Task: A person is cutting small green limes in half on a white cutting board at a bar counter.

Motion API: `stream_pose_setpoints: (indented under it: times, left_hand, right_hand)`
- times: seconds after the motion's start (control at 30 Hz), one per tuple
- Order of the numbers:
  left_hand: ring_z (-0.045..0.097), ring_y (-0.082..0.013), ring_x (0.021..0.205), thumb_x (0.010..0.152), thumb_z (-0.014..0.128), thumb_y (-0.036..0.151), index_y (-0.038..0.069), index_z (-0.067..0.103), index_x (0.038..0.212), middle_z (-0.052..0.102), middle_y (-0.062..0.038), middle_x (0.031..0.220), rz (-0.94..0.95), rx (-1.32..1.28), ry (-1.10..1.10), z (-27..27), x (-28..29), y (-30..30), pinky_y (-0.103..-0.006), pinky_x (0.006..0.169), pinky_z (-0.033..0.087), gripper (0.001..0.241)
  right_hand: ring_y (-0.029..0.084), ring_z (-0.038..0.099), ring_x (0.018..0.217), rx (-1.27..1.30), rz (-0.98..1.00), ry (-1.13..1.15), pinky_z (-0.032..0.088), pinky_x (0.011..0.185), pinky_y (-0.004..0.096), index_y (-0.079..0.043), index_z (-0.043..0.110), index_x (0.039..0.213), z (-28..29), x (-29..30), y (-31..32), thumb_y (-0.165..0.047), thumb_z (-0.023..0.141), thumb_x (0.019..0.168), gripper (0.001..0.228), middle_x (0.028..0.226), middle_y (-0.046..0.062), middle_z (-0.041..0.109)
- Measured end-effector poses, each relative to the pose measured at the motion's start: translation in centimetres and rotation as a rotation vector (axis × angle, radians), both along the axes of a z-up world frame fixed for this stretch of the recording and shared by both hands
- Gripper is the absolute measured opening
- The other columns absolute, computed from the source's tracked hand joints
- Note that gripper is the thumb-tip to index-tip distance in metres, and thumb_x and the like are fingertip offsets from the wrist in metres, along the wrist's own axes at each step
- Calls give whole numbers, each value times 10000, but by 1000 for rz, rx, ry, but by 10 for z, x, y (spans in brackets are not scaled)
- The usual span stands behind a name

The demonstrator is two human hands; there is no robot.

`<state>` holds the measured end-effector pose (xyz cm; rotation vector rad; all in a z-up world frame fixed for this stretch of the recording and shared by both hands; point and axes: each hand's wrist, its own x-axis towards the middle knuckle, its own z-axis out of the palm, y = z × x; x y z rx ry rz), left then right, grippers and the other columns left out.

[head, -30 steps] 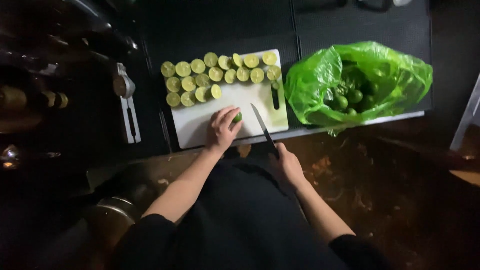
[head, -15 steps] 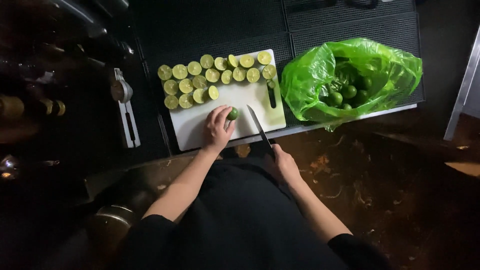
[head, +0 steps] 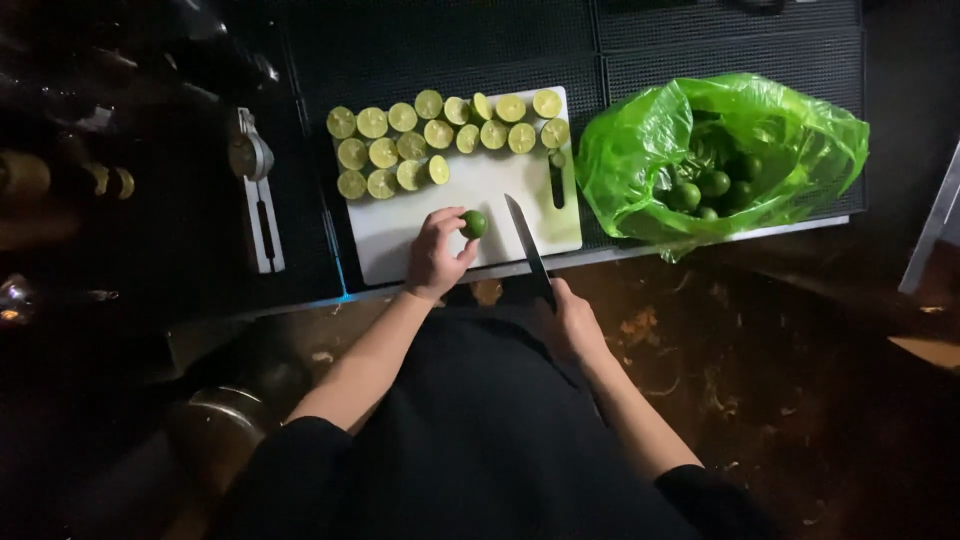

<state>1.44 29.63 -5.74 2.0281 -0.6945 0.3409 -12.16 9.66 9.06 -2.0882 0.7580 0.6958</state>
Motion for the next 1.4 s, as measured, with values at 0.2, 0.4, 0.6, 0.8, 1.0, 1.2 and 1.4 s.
stream_pose_setpoints:
  times: [0.2, 0.4, 0.6, 0.8, 1.0, 1.2, 1.4]
  left_hand:
    - [673, -239, 1048, 819, 839, 170, 191, 668, 1241, 612, -33, 1214, -23, 198, -54, -2, 4, -3, -381, 902, 595, 456]
    - [667, -261, 1079, 925, 770, 224, 204, 698, 1280, 590, -49, 1222, -12, 220, -107, -6, 3, -15, -373, 909, 588, 363]
    - [705, -251, 1056, 948, 765, 282, 221, 701, 1220, 633, -7, 1192, -25, 145, 35, -15, 2, -21, -363, 888, 600, 286]
    - [691, -268, 1109, 1037, 634, 287, 178, 672, 1253, 616, -25, 1244, -44, 129, 105, -11, 3, -21, -378, 912, 602, 244]
    - [688, -323, 1121, 1015, 634, 162, 139, 638, 1249, 622, -58, 1258, -18, 102, 170, -1, 1, -21, -435, 901, 595, 236]
    - [676, -371, 1132, 966, 654, 109, 58, 586, 1221, 619, -149, 1297, -13, 64, 73, 12, 3, -25, -449, 933, 578, 269]
    - [683, -314, 1140, 896, 730, 137, 173, 629, 1278, 606, -105, 1326, -48, 205, -8, 5, 1, -25, -399, 919, 604, 396]
  right_hand:
    - [511, 678, 1039, -27, 76, 0, 535, 844, 618, -133, 565, 1228, 3, -1, 0, -332, 591, 960, 335, 1021, 306, 701]
    - [482, 701, 975, -52, 182, -64, 553, 803, 608, -135, 560, 1242, -14, -13, -6, -298, 592, 957, 330, 1000, 254, 707]
    - [443, 720, 926, -189, 320, -218, 577, 772, 594, -143, 526, 1276, -5, -28, -10, -294, 581, 952, 362, 974, 204, 693]
    - [482, 678, 1052, -106, 204, -34, 542, 878, 613, -135, 481, 1279, -4, -33, -22, -335, 619, 892, 457, 1062, 244, 675]
    - [475, 663, 1104, -98, 141, 73, 513, 946, 598, -117, 490, 1222, -24, -26, -39, -322, 544, 926, 364, 1113, 242, 682]
    - [492, 649, 1156, -14, -51, 96, 504, 974, 594, -173, 518, 1312, 20, -3, -33, -264, 532, 949, 375, 1145, 278, 695]
    - [531, 650, 1112, -18, -60, 19, 511, 912, 620, -106, 520, 1283, 20, -8, -32, -200, 537, 966, 331, 1108, 322, 684]
